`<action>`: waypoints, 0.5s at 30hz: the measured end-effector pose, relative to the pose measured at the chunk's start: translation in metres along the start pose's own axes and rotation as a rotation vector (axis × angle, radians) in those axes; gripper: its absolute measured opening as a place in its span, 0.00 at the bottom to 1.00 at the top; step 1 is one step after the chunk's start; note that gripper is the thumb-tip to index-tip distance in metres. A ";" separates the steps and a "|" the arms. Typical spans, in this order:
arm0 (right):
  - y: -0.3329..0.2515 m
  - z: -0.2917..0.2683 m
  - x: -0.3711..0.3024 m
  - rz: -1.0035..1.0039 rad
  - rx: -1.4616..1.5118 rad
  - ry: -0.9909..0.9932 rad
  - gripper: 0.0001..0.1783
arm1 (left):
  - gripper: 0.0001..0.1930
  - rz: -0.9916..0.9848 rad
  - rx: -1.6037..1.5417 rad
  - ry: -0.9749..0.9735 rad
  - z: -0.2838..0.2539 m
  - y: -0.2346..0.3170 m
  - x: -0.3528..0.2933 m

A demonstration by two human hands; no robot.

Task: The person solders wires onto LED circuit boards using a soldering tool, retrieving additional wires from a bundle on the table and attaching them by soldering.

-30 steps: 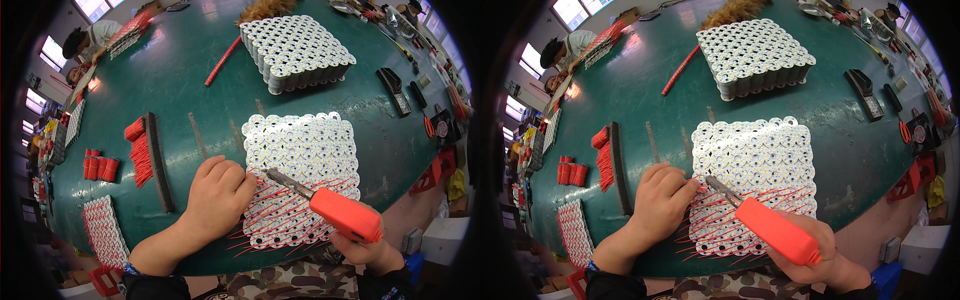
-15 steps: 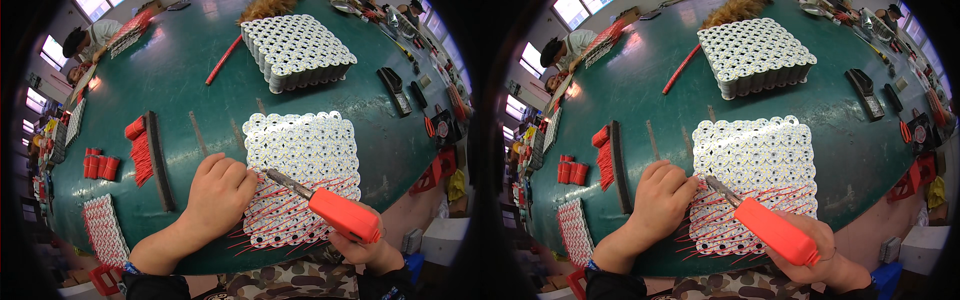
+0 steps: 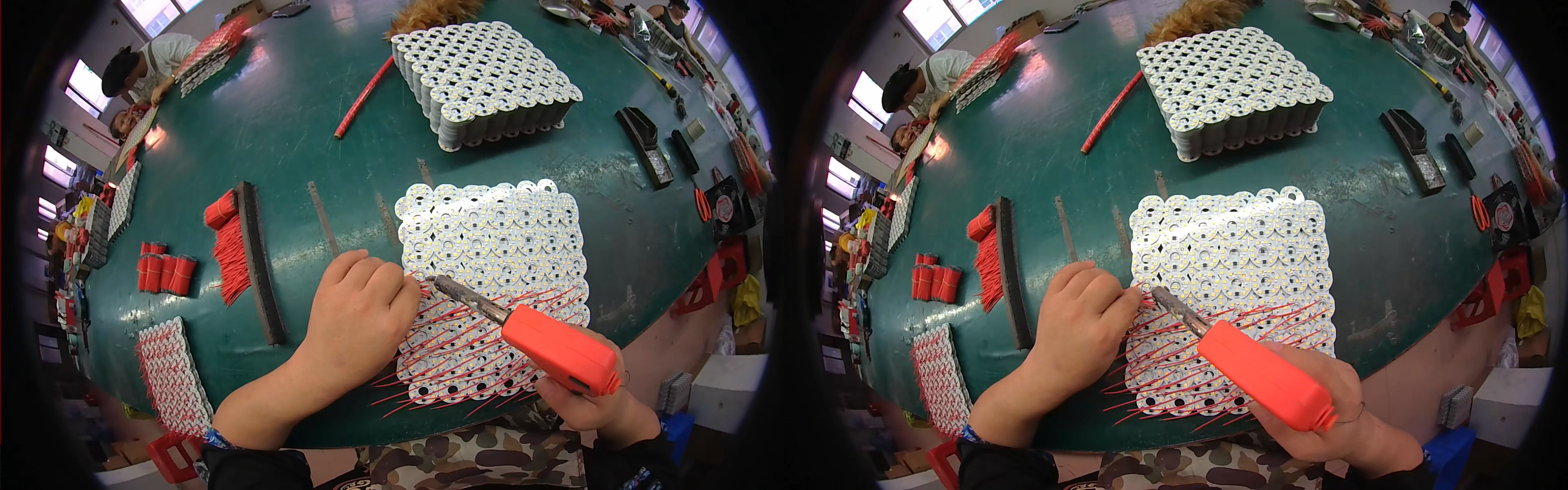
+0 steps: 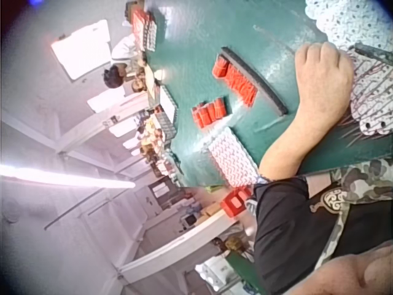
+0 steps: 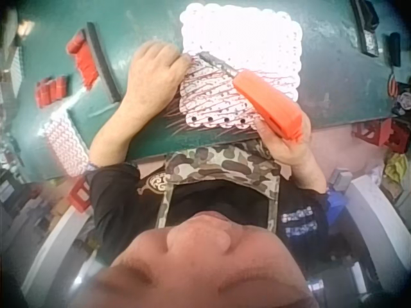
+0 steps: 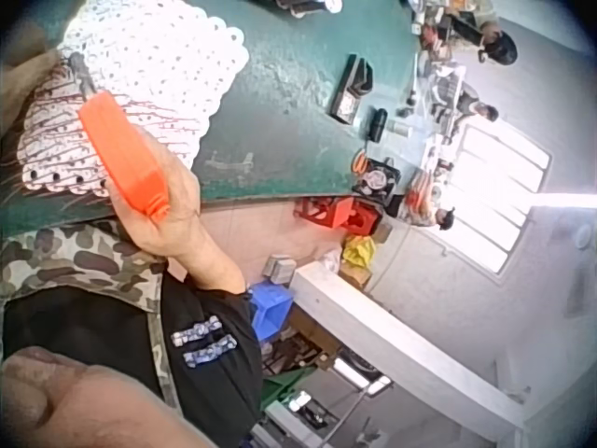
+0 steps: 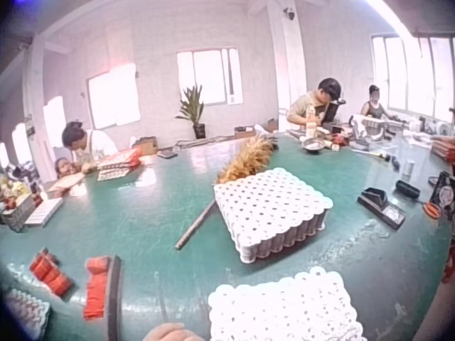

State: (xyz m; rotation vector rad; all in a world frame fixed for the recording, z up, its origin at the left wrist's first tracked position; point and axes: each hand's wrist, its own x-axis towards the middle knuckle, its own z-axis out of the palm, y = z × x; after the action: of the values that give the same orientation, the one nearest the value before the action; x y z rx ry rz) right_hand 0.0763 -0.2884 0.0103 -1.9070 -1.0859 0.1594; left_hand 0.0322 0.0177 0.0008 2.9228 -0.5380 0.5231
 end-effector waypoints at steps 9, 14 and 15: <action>-0.003 0.003 0.001 0.022 0.033 0.034 0.30 | 0.10 -0.005 0.000 -0.009 0.000 0.000 0.000; -0.005 0.002 0.006 0.004 -0.001 0.041 0.31 | 0.10 -0.003 -0.006 -0.007 0.000 0.000 0.000; -0.005 0.002 0.005 0.003 -0.001 0.041 0.31 | 0.10 -0.001 -0.003 -0.012 0.000 0.000 0.000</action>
State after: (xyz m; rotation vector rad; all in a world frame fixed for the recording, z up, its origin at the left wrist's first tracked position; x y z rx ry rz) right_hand 0.0754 -0.2822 0.0143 -1.9048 -1.0557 0.1212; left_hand 0.0322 0.0180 0.0010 2.9247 -0.5387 0.5038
